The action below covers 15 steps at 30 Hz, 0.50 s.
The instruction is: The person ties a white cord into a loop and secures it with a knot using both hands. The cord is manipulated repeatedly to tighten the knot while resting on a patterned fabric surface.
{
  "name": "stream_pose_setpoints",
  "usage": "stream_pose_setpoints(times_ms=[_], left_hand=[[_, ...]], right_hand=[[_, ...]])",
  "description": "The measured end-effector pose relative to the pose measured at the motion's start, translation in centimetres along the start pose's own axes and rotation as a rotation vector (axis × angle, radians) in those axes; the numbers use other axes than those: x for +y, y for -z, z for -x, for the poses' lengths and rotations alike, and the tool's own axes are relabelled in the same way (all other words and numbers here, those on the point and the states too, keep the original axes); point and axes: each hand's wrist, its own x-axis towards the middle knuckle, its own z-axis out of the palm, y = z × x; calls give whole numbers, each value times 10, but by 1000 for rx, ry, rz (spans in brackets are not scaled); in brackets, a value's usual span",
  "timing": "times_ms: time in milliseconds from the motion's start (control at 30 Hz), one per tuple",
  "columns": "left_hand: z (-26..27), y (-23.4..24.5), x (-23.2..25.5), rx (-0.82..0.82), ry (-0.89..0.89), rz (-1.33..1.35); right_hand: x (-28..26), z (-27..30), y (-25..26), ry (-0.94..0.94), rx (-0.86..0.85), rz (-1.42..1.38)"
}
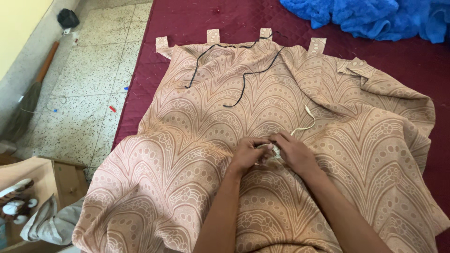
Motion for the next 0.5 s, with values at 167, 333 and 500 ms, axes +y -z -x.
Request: stream_pose_setpoints(times_ms=[167, 333, 500], left_hand=[[6, -3, 4, -1, 30, -255], [11, 0, 0, -156, -135, -38], [6, 0, 0, -142, 15, -163]], right_hand=[[26, -7, 3, -216, -397, -373], [42, -21, 14, -363, -687, -698], [22, -46, 23, -298, -784, -147]])
